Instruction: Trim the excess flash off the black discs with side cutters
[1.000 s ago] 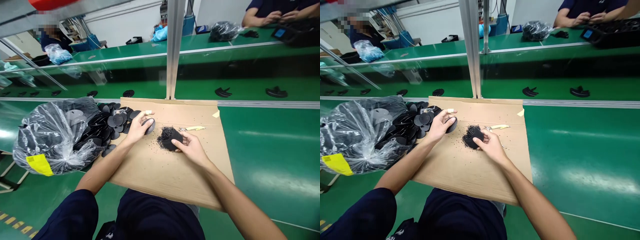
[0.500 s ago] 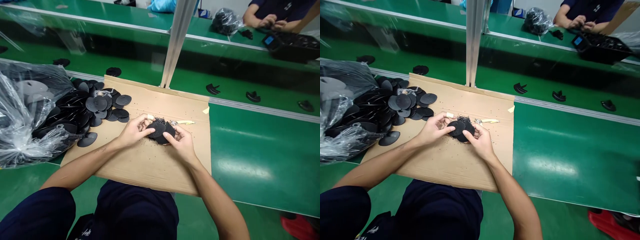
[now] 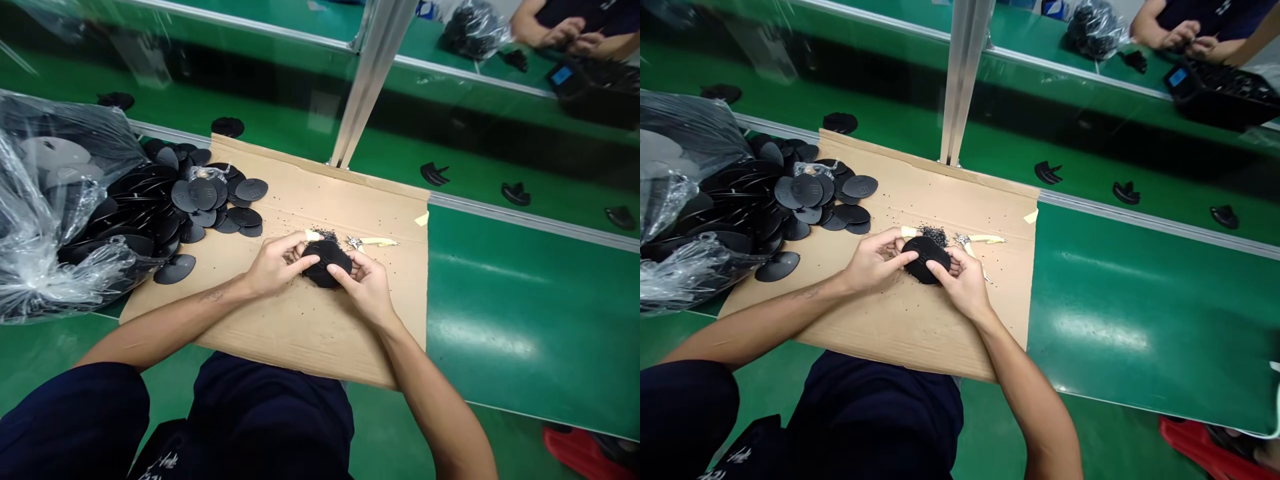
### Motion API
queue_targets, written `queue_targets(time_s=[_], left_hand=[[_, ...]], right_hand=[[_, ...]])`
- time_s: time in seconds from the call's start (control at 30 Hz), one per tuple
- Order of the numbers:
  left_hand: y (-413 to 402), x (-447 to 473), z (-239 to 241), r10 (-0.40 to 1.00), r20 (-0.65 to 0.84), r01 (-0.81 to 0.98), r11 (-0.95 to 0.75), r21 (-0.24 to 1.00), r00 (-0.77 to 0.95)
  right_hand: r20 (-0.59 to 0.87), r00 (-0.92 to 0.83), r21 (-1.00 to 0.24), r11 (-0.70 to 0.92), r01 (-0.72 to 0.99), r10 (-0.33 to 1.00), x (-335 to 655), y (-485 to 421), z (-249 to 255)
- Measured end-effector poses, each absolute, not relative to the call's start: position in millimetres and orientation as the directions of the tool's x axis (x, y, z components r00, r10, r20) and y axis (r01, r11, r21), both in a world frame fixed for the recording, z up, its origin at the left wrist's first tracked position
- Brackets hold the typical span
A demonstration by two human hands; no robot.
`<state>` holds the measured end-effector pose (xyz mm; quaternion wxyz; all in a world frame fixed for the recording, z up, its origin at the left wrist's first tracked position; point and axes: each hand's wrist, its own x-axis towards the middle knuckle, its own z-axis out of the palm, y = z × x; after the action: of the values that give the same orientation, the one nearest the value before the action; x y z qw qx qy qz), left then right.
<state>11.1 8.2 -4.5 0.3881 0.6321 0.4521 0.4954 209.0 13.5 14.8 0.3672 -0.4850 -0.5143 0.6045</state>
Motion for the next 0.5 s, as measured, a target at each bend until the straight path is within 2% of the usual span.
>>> queue_targets(time_s=[0.23, 0.5], left_hand=[[6.1, 11.9, -3.6, 0.948, 0.297, 0.25, -0.317, 0.915, 0.115], [6.6, 12.6, -3.1, 0.936, 0.33, 0.302, -0.351, 0.886, 0.12]], right_hand=[[-0.192, -0.228, -0.981, -0.182, 0.064, 0.955, 209.9, 13.4, 15.5], [-0.185, -0.271, -0.983, -0.173, 0.068, 0.945, 209.4, 13.2, 14.0]])
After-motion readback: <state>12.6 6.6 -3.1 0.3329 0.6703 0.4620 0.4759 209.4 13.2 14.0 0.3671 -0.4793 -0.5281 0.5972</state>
